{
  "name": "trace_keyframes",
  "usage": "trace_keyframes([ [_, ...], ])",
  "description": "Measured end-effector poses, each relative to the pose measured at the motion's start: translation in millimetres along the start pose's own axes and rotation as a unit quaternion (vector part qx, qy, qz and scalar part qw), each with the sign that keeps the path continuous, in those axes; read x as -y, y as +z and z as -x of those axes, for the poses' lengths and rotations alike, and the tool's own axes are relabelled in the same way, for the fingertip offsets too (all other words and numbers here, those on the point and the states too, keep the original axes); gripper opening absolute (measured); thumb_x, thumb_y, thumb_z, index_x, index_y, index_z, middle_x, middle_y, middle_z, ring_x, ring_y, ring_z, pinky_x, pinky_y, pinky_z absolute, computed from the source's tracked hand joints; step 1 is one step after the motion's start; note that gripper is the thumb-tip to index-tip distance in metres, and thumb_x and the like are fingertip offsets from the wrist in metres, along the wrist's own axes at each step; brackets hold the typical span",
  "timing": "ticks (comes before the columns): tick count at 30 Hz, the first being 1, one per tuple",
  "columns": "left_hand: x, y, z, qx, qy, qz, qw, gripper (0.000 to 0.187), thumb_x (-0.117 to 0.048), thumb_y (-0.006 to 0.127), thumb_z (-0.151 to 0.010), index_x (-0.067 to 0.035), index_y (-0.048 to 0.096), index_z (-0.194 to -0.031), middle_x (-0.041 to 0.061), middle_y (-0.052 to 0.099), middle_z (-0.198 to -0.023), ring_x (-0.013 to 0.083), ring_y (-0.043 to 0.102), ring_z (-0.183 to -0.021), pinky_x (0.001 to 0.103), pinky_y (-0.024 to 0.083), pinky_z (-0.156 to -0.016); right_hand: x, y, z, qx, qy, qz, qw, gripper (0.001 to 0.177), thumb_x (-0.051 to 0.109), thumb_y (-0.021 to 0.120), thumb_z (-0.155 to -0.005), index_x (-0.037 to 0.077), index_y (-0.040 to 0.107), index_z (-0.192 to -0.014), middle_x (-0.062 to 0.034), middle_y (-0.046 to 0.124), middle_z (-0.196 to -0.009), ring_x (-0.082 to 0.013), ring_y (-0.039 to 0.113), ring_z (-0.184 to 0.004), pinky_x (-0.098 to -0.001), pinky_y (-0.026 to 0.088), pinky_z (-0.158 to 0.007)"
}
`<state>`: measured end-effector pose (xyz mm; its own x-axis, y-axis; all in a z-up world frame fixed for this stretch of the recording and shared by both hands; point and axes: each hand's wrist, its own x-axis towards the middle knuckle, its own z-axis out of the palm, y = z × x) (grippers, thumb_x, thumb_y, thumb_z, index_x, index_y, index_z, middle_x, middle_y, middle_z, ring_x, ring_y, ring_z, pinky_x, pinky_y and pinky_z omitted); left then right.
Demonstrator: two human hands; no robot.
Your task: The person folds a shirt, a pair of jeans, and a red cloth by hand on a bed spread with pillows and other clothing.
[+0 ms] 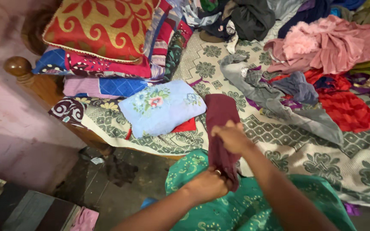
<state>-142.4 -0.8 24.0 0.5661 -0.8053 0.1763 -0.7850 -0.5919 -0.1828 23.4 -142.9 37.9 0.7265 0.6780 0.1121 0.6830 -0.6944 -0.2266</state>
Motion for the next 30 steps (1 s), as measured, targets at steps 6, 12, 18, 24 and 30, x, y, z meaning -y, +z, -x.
trace_keyframes([
  [6,9.9,-3.0,2.6,0.066,-0.047,0.118,0.99,0.011,-0.008,0.058,-0.087,-0.003,0.063,-0.095,0.018,0.073,-0.085,0.0362,0.073,-0.085,0.048,0.056,-0.078,11.3,32.9,7.7,-0.228,-0.033,0.022,0.973,0.049,0.02,0.078,-0.07,0.016,0.065,-0.116,-0.0083,0.063,-0.106,-0.0329,0.053,-0.104,-0.0527,0.036,-0.085],
  [12,14.9,-26.1,1.2,0.034,-0.076,0.178,0.981,0.012,-0.007,0.056,-0.09,-0.006,0.06,-0.101,0.018,0.073,-0.089,0.0378,0.072,-0.088,0.05,0.054,-0.076,-17.0,55.5,86.3,-0.229,0.059,-0.165,0.958,0.032,0.021,0.069,-0.085,0.02,0.063,-0.117,-0.0044,0.065,-0.117,-0.0254,0.059,-0.112,-0.0439,0.048,-0.094],
  [18,24.7,-55.7,-2.5,0.01,-0.136,0.292,0.947,0.016,-0.015,0.061,-0.093,-0.006,0.063,-0.107,0.019,0.071,-0.086,0.0413,0.068,-0.084,0.052,0.052,-0.075,-18.9,63.5,80.4,-0.267,-0.204,0.034,0.941,0.082,0.047,0.078,-0.062,0.012,0.057,-0.133,-0.0146,0.058,-0.14,-0.0403,0.05,-0.131,-0.0549,0.03,-0.11],
  [24,80.1,-26.1,-27.9,-0.114,-0.181,0.548,0.808,0.049,-0.033,0.065,-0.097,-0.007,0.057,-0.137,0.017,0.065,-0.126,0.0317,0.063,-0.117,0.038,0.049,-0.1,-87.9,125.1,56.7,-0.115,0.007,-0.267,0.957,0.046,0.018,0.069,-0.087,0.006,0.064,-0.131,-0.0137,0.071,-0.124,-0.0264,0.07,-0.112,-0.0379,0.049,-0.105],
  [30,139.2,79.9,-47.1,-0.185,-0.375,0.703,0.575,0.074,-0.055,0.058,-0.096,-0.007,0.046,-0.151,0.006,0.05,-0.152,0.0164,0.046,-0.14,0.031,0.033,-0.116,-92.3,94.0,30.3,-0.184,0.13,-0.379,0.897,0.04,0.025,0.059,-0.103,0.0,0.059,-0.133,-0.017,0.074,-0.121,-0.0228,0.068,-0.11,-0.0388,0.05,-0.099],
])
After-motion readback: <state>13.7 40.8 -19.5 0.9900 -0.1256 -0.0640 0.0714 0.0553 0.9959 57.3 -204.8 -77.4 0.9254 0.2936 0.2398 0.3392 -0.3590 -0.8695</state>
